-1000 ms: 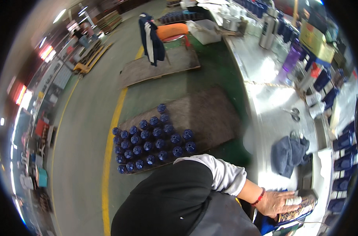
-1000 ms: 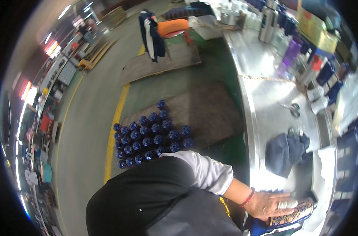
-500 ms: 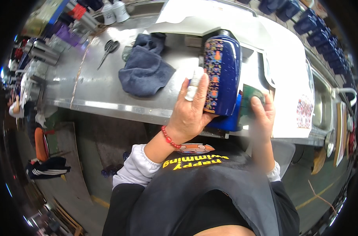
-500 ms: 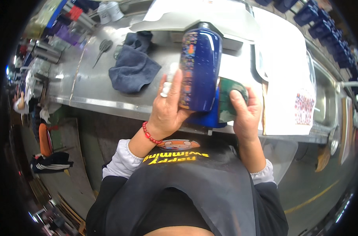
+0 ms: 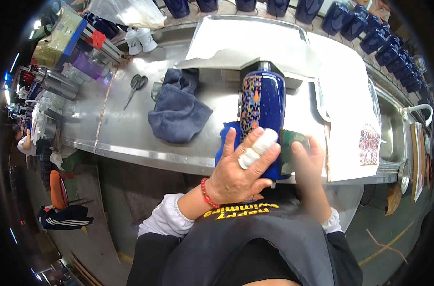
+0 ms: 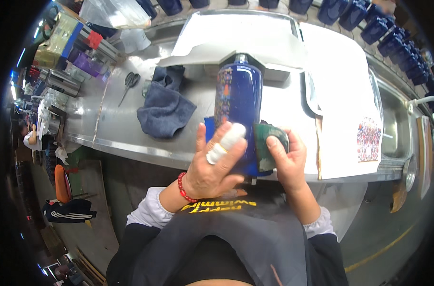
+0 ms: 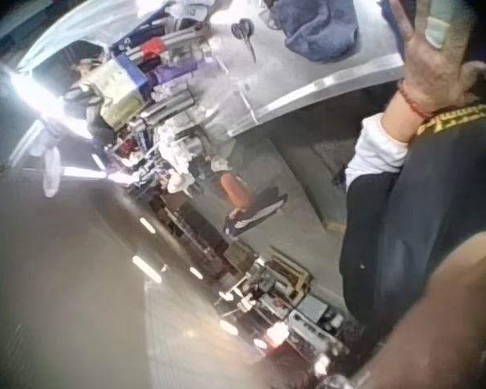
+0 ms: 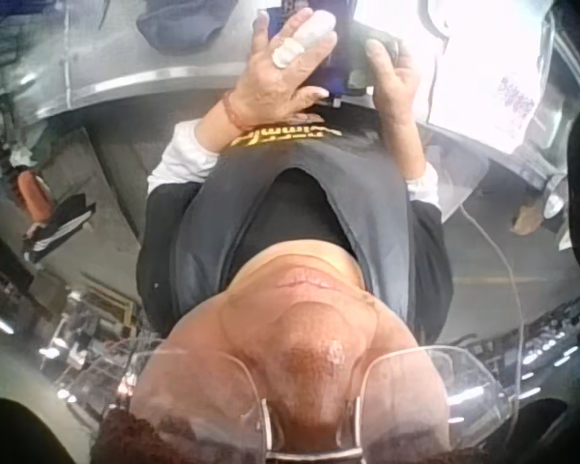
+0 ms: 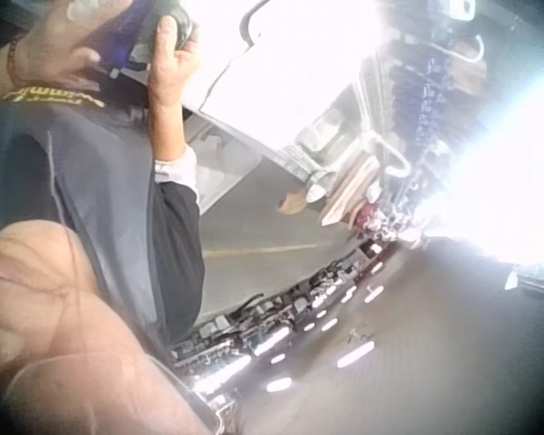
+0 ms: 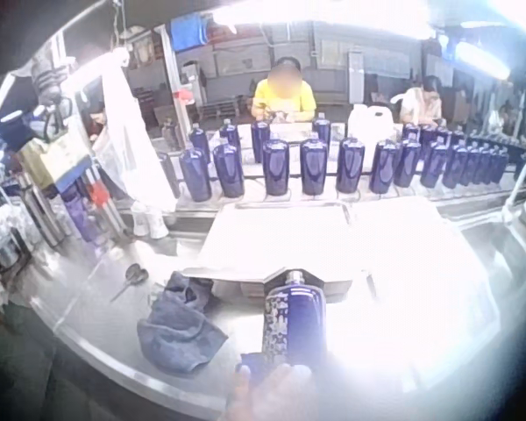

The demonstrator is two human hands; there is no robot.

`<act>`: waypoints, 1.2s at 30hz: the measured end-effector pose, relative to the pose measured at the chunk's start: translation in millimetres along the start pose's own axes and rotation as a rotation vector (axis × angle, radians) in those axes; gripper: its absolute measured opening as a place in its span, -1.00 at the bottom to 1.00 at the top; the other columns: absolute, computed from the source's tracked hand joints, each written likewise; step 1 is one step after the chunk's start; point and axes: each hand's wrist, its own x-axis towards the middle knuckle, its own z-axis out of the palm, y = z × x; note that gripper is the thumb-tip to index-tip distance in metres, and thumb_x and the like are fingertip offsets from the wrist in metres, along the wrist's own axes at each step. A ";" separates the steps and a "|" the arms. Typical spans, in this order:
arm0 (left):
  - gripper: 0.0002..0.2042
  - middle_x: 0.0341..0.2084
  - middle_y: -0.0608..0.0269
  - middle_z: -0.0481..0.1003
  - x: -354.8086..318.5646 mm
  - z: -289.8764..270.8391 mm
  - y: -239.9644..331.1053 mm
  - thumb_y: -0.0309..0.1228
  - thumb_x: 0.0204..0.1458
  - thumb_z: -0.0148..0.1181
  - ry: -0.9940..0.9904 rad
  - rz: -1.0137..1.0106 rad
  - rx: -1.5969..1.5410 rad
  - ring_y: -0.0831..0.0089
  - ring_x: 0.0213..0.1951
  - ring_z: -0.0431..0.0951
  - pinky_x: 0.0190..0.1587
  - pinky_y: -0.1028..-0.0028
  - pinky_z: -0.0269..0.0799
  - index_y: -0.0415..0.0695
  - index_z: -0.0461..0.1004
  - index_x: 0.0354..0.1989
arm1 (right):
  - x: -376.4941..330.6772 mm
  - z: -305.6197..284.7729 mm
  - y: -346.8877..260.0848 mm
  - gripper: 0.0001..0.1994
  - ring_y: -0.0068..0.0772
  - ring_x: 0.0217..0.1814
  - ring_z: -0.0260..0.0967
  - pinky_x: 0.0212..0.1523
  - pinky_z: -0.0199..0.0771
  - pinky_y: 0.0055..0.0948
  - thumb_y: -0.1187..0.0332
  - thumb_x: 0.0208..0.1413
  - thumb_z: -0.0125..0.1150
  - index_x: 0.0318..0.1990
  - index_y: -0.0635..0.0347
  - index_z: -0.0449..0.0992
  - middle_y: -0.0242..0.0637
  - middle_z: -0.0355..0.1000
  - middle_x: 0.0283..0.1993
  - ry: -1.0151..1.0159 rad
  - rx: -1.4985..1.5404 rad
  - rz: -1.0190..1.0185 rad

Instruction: The person applies a decorative sticker to a blue bottle, smooths it with a green card, and trims the excess with a small blade. They repeat the process on another bottle, aligning and smoothing the sticker while occasionally rotating the bottle.

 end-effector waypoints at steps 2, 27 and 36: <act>0.01 0.43 -0.29 0.15 8.9 -3.1 -13.4 0.36 0.23 -0.19 0.086 -0.157 -0.218 -0.23 0.48 0.06 0.48 -0.20 -0.40 -0.41 -0.02 0.50 | -0.1 1.6 -3.5 -0.80 -0.67 -0.20 0.46 -0.13 0.49 -0.62 0.38 0.31 0.26 -0.03 0.31 0.51 -0.38 0.56 -0.18 -0.010 -0.025 -0.014; 0.02 0.28 -0.16 0.39 71.1 -16.6 -37.6 0.41 0.19 -0.19 0.002 -0.051 0.148 -0.16 0.50 0.01 0.48 -0.21 -0.46 -0.38 0.09 0.47 | 1.0 3.4 -13.5 -0.79 -0.71 -0.23 0.39 -0.19 0.45 -0.66 0.33 0.34 0.24 -0.04 0.26 0.46 -0.43 0.50 -0.22 -0.065 -0.071 -0.025; -0.02 0.24 -0.07 0.45 66.2 -16.2 -40.5 0.38 0.22 -0.20 0.020 -0.088 0.229 -0.12 0.51 -0.01 0.47 -0.22 -0.50 -0.39 0.18 0.43 | 4.7 4.9 -15.6 -0.80 -0.72 -0.22 0.38 -0.17 0.44 -0.65 0.35 0.33 0.24 -0.05 0.27 0.45 -0.43 0.50 -0.21 -0.097 -0.065 -0.025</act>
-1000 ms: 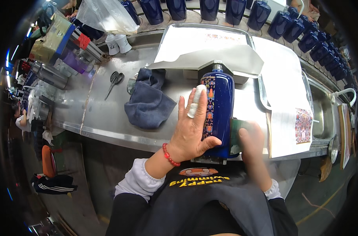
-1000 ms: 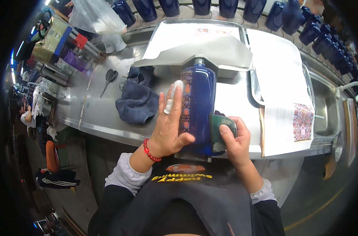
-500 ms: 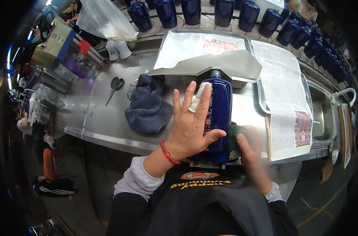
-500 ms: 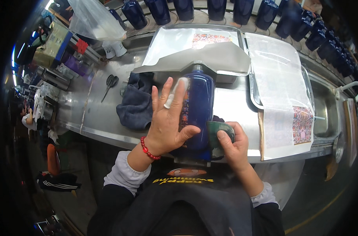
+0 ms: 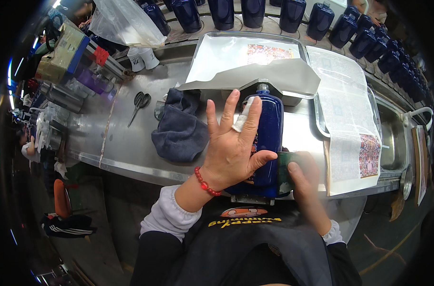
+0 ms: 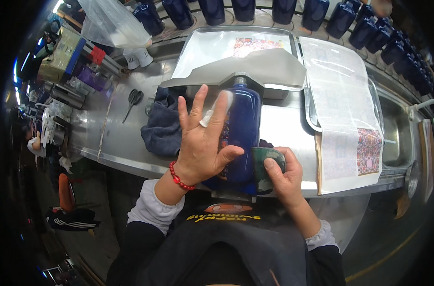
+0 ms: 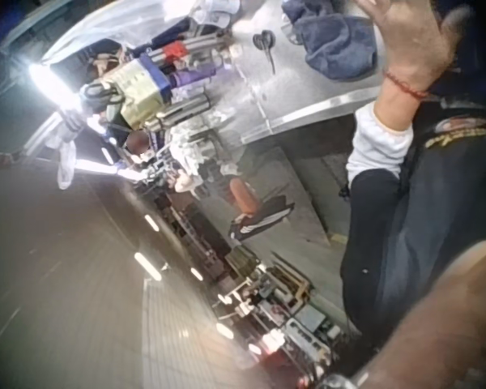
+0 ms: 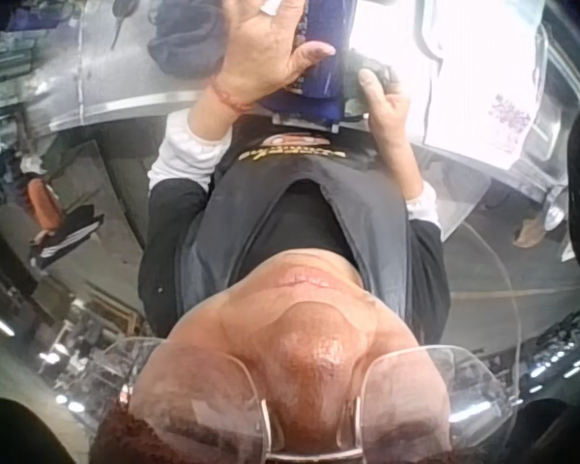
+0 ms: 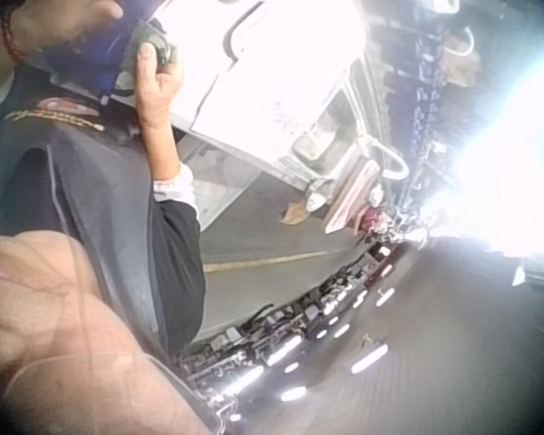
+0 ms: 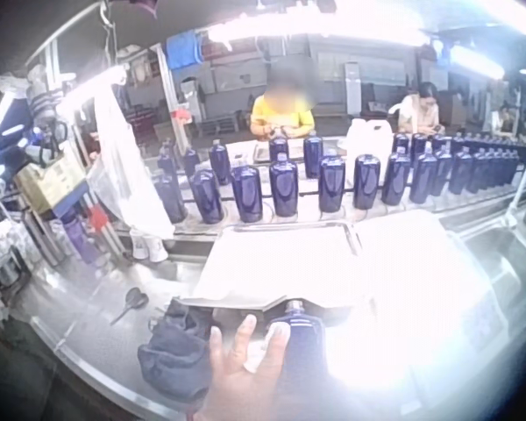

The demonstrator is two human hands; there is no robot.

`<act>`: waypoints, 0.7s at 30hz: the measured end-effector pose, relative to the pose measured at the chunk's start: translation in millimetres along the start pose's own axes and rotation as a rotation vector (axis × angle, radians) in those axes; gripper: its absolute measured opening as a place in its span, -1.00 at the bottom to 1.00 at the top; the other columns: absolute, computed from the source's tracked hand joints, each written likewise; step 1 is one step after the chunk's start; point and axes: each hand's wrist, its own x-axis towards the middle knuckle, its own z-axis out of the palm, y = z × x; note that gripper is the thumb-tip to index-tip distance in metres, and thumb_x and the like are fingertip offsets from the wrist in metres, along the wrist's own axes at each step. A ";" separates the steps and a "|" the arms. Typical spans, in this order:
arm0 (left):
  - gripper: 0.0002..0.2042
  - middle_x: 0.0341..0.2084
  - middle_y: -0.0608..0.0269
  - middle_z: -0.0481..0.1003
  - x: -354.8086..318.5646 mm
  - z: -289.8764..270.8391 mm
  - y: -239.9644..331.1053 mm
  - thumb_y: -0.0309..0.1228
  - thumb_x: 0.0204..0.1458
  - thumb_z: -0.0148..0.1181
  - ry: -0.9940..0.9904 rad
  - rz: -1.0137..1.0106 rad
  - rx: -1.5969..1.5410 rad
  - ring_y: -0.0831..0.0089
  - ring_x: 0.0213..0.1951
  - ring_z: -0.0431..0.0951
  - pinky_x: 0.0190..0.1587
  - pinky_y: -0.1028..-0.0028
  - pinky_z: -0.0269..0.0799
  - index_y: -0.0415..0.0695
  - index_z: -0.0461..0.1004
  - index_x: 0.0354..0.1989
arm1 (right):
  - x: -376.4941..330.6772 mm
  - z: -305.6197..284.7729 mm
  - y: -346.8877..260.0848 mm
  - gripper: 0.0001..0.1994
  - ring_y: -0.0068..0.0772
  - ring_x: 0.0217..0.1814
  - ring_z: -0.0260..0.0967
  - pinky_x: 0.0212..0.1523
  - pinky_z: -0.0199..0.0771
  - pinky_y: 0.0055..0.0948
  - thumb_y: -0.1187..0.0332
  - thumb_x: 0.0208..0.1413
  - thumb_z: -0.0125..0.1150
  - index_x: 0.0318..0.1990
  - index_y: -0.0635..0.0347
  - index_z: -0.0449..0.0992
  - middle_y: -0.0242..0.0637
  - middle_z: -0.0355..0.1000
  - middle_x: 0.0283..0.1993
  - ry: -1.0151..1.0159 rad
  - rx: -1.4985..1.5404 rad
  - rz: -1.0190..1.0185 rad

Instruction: The person applies a decorative sticker to a blue bottle, smooths it with a green card, and trims the excess with a small blade. They repeat the process on another bottle, aligning and smoothing the sticker while occasionally rotating the bottle.

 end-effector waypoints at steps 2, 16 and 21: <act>-0.07 0.25 -0.06 0.44 5.1 -3.4 6.3 0.36 0.22 -0.15 -0.024 0.052 0.051 -0.15 0.51 0.00 0.47 -0.23 -0.47 -0.32 0.24 0.42 | 0.5 0.9 -0.8 -0.81 -0.71 -0.21 0.39 -0.16 0.45 -0.63 0.36 0.33 0.24 -0.04 0.28 0.46 -0.42 0.50 -0.21 -0.008 0.018 -0.058; -0.33 0.33 -0.23 0.30 -42.3 5.8 41.9 0.01 -0.10 0.47 -0.166 0.142 0.160 -0.21 0.49 0.03 0.50 -0.21 -0.56 0.03 0.56 0.23 | -6.5 -179.4 -24.4 -0.63 -0.21 0.30 0.41 0.19 0.50 -0.38 0.66 0.28 -0.07 0.17 0.32 0.52 -0.05 0.25 0.48 0.228 -0.820 -0.487; -0.16 0.26 -0.19 0.39 -56.6 16.6 38.5 0.20 0.12 0.19 0.080 0.068 0.024 -0.25 0.42 0.20 0.49 -0.16 -0.21 -0.31 0.34 0.35 | 17.3 -353.8 -32.4 -0.65 -0.09 0.28 0.40 0.16 0.47 -0.14 0.31 0.37 0.09 0.22 0.22 0.51 -0.15 0.46 0.29 0.623 -1.048 0.190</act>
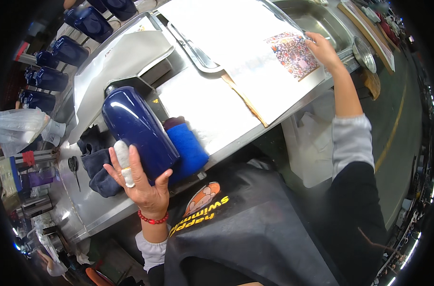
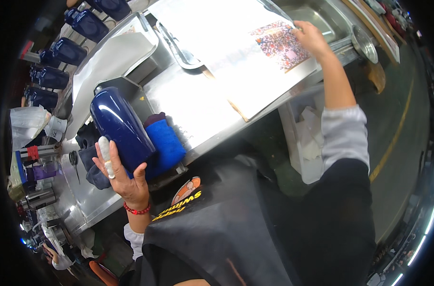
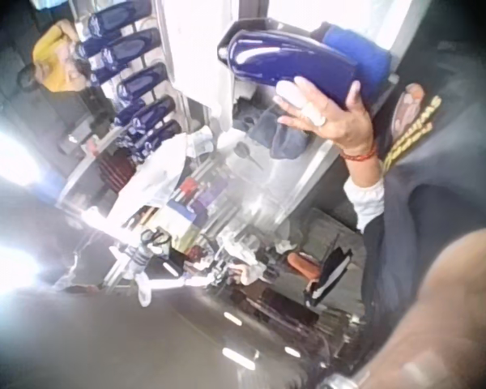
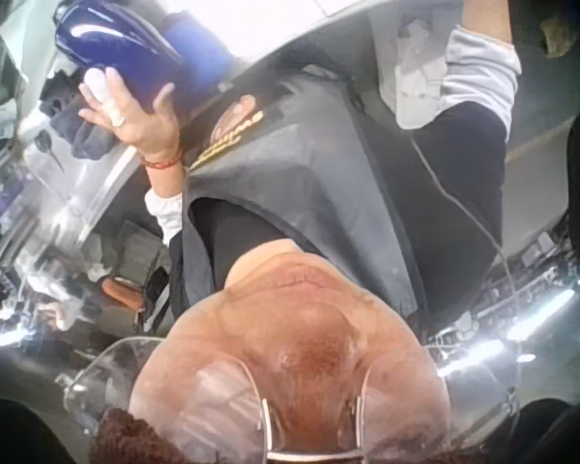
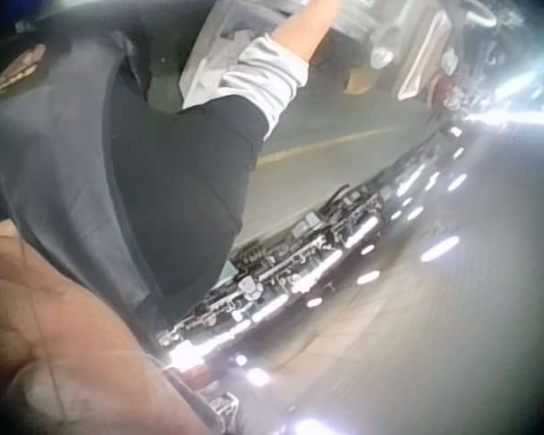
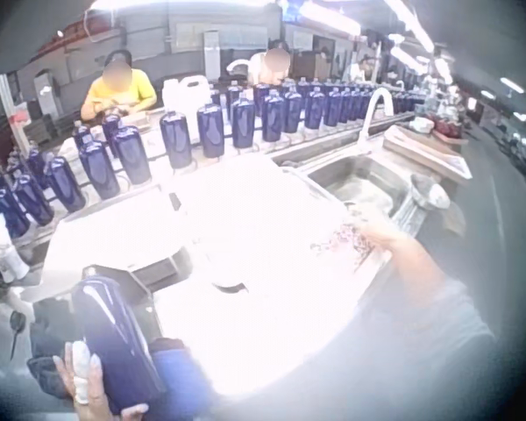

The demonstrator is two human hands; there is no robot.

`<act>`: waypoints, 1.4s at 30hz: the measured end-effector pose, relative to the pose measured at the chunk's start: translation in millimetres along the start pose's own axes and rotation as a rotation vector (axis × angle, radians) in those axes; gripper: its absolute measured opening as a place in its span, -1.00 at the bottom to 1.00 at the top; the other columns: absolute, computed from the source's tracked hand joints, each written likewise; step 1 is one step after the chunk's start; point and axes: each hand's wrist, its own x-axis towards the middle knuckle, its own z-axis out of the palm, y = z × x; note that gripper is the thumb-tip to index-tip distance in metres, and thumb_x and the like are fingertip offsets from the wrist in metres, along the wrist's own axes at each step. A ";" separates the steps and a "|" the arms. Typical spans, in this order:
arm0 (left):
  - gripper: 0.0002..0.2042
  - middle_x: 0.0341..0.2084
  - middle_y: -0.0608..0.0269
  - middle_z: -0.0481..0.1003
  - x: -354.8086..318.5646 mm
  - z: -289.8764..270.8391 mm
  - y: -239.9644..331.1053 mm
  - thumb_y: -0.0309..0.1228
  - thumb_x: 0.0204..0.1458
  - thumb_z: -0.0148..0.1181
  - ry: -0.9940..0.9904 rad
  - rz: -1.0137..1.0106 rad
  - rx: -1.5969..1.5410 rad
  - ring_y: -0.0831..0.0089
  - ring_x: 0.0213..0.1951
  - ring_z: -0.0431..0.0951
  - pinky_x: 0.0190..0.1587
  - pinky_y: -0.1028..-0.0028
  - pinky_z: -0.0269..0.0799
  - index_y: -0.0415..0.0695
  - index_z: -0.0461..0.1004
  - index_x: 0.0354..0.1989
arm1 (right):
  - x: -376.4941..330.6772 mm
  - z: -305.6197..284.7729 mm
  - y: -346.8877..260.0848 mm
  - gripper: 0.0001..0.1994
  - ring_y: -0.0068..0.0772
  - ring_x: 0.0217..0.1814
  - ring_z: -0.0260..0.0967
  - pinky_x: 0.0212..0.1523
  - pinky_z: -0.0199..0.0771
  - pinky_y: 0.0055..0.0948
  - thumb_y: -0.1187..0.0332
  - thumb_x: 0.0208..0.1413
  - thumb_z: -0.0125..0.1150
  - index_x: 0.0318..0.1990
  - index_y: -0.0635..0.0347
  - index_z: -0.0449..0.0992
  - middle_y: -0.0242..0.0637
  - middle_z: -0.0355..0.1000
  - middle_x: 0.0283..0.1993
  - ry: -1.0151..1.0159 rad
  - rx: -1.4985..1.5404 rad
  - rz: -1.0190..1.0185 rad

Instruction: The person applies a decorative sticker to a blue bottle, smooths it with a green card, and trims the excess with a small blade. They repeat the process on another bottle, aligning and smoothing the sticker while occasionally rotating the bottle.

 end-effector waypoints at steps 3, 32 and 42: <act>-0.16 0.30 -0.18 0.36 -7.0 3.3 2.3 0.23 0.19 0.10 0.006 -0.062 0.000 -0.20 0.44 0.17 0.50 -0.10 -0.22 -0.30 0.30 0.37 | 47.7 -9.2 37.7 -0.44 -0.20 0.06 0.48 0.04 0.44 -0.03 -0.07 0.23 0.29 0.12 0.25 0.57 -0.14 0.54 0.10 -0.192 -0.029 0.178; -0.24 0.40 -0.24 0.19 -11.9 10.4 25.1 0.09 0.40 -0.16 0.020 -0.339 -0.154 -0.03 0.44 0.20 0.47 0.15 0.02 -0.46 0.11 0.42 | 103.5 -37.3 62.3 -0.48 -0.62 -0.37 0.34 -0.58 0.30 -0.53 -0.26 0.20 0.22 -0.23 0.07 0.59 -0.48 0.44 -0.35 -0.541 0.181 0.159; -0.26 0.42 -0.25 0.17 -15.6 14.0 18.3 0.08 0.40 -0.16 0.035 -0.315 -0.201 -0.05 0.46 0.15 0.48 0.15 -0.01 -0.43 0.12 0.43 | 99.0 6.6 53.7 -0.35 -0.49 -0.20 0.47 -0.21 0.45 -0.40 -0.25 0.00 0.42 -0.01 0.15 0.63 -0.38 0.56 -0.18 -0.555 0.184 0.093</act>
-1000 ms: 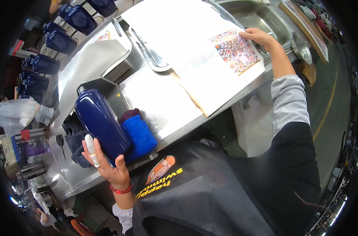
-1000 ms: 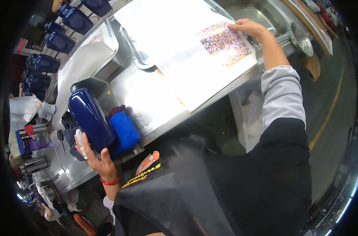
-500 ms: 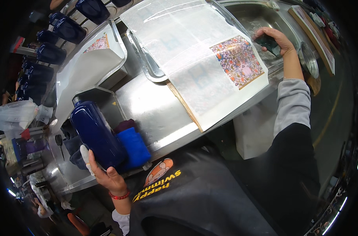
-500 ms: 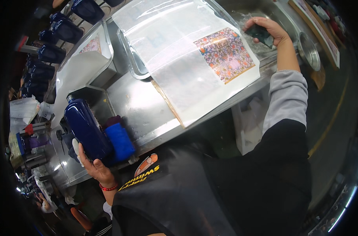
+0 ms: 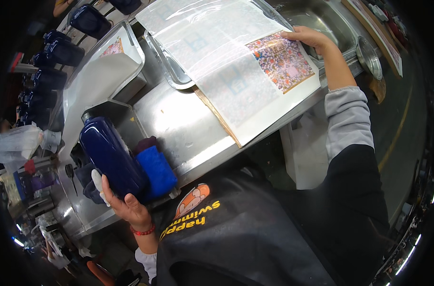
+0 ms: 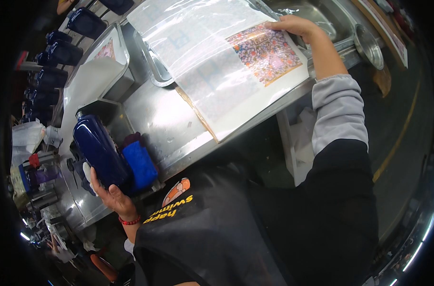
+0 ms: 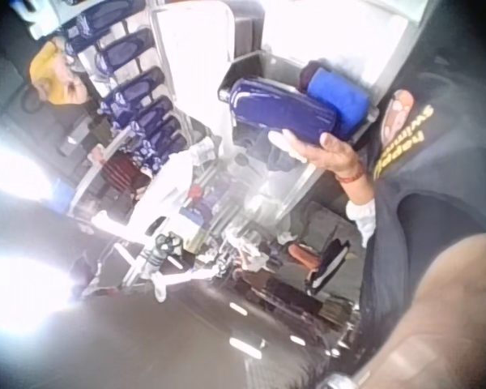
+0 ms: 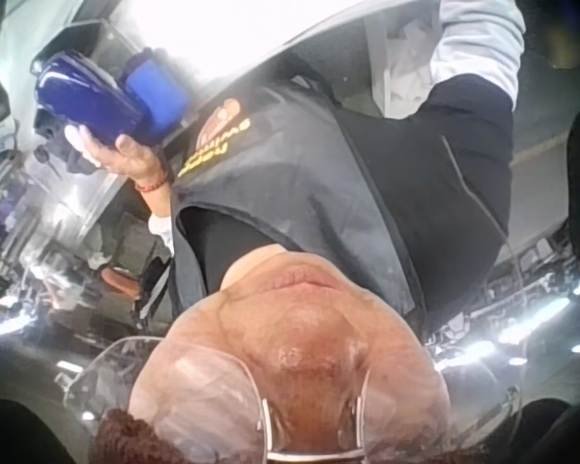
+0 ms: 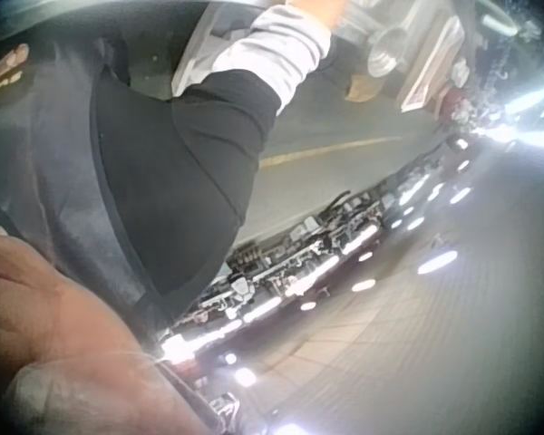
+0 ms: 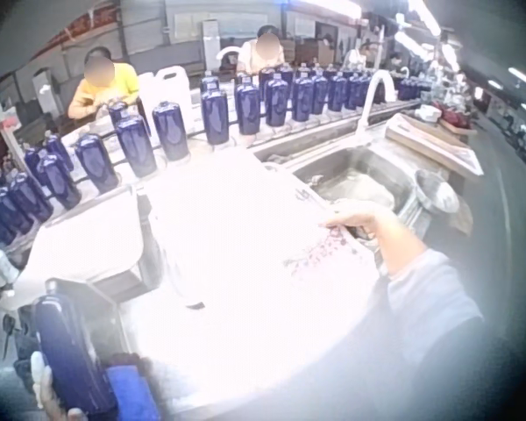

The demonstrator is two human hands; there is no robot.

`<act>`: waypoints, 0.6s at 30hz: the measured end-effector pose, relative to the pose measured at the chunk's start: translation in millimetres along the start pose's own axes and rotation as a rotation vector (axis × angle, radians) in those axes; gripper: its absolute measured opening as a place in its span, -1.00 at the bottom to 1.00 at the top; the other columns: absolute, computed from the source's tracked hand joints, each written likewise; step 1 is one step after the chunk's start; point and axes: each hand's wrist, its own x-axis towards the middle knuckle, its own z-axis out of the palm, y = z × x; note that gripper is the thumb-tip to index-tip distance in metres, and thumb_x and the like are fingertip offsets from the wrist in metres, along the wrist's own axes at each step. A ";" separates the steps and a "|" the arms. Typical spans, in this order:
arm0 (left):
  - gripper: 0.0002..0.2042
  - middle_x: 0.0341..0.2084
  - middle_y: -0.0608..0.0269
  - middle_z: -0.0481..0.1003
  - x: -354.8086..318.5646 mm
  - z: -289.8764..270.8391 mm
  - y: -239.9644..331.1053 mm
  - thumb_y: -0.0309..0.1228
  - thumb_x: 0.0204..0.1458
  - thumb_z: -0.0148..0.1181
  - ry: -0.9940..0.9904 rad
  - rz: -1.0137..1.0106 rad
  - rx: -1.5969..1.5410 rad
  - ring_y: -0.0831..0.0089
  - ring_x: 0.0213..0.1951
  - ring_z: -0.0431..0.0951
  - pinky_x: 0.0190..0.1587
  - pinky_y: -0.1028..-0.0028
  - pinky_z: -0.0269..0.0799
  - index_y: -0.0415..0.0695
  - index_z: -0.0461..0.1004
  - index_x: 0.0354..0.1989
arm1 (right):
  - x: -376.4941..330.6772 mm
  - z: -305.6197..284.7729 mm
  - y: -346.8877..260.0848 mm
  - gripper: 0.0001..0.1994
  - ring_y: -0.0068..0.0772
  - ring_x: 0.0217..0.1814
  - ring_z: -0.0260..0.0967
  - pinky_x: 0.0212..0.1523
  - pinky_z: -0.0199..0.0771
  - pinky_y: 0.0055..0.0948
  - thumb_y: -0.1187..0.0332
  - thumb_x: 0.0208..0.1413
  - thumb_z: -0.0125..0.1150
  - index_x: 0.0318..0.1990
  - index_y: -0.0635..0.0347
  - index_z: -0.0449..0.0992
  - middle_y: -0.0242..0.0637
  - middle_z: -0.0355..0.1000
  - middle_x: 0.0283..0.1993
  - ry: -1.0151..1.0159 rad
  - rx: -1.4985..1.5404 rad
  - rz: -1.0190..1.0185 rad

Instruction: The person applies a decorative sticker to a blue bottle, smooths it with a green card, and trims the excess with a small blade. They repeat the process on another bottle, aligning and smoothing the sticker while occasionally rotating the bottle.

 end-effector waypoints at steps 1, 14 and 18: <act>-0.26 0.42 -0.25 0.16 -0.1 0.1 -0.6 0.07 0.40 -0.16 -0.002 0.008 0.007 -0.05 0.46 0.14 0.48 0.15 -0.02 -0.43 0.12 0.43 | 0.6 -0.4 2.3 -0.37 -0.47 -0.19 0.45 -0.19 0.41 -0.41 -0.23 -0.03 0.45 -0.03 0.13 0.65 -0.42 0.56 -0.19 0.029 0.038 -0.003; -0.28 0.45 -0.29 0.10 1.2 2.0 -0.9 0.03 0.41 -0.14 -0.002 0.030 -0.042 -0.07 0.48 0.10 0.50 0.14 -0.07 -0.42 0.11 0.43 | -10.9 -17.9 13.1 -0.66 -0.59 -0.06 0.34 0.07 0.20 -0.49 -0.04 0.13 0.36 -0.25 0.05 0.64 -0.51 0.50 -0.27 0.064 0.174 -0.070; -0.27 0.44 -0.28 0.12 0.7 2.1 -1.5 0.05 0.41 -0.14 0.003 0.022 -0.052 -0.06 0.47 0.12 0.49 0.16 -0.04 -0.43 0.11 0.43 | -10.6 -12.9 6.8 -0.64 -0.62 -0.25 0.33 -0.12 0.30 -0.48 -0.03 0.11 0.42 -0.40 0.06 0.55 -0.52 0.42 -0.41 0.015 0.002 -0.073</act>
